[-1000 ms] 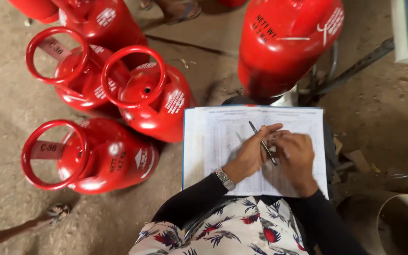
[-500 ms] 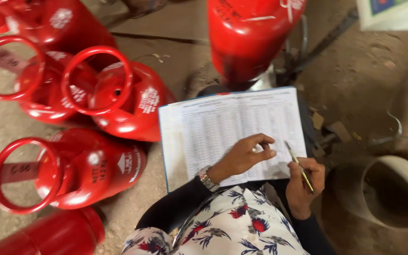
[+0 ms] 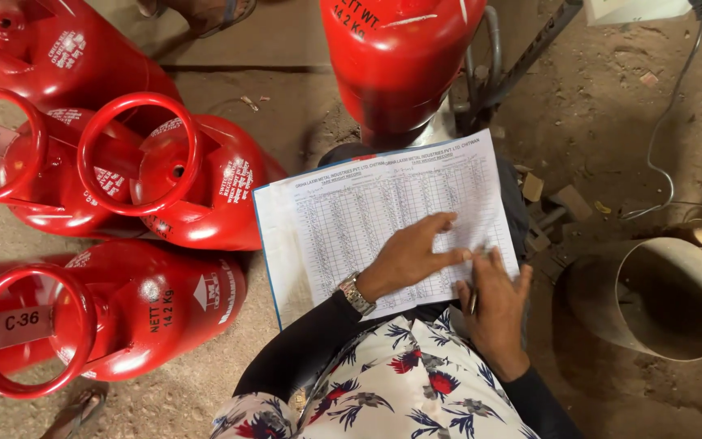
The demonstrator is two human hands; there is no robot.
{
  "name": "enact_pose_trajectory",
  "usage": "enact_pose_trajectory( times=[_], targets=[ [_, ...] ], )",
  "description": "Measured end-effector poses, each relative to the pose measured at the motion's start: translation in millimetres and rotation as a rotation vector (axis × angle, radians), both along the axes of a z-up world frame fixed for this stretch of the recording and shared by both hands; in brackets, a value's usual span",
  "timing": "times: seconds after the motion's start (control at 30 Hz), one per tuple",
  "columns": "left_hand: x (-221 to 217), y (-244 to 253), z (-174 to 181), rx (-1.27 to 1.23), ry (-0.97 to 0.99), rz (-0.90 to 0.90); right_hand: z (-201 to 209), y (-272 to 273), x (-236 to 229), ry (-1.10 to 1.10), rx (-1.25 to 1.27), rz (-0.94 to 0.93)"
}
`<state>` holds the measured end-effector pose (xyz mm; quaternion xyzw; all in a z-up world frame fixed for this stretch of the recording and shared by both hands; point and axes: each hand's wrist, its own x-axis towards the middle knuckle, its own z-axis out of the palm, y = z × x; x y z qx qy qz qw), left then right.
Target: The recorder is weighing red gas cylinders on an electronic scale and recording the tare weights on a paper log.
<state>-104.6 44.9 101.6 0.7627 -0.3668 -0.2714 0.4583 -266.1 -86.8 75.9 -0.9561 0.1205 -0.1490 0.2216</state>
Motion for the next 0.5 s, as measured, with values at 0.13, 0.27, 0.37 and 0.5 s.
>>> enact_pose_trajectory(
  times=[0.13, 0.27, 0.37, 0.5],
  targets=[
    [15.3, -0.1, 5.6, -0.029, 0.12, 0.137, -15.0, 3.6, 6.5, -0.012, 0.022, 0.136],
    [28.3, 6.2, 4.5, -0.129, 0.239, 0.36, 4.9, 8.7, 18.4, -0.003, 0.052, 0.287],
    [31.9, 10.1, -8.1, -0.209, 0.27, 0.418, 1.4, 7.3, 17.4, -0.041, 0.11, 0.31],
    [29.1, 11.7, -19.4, -0.338, 0.313, 0.37, 2.2, 1.4, 10.3, -0.177, 0.191, 0.212]
  ],
)
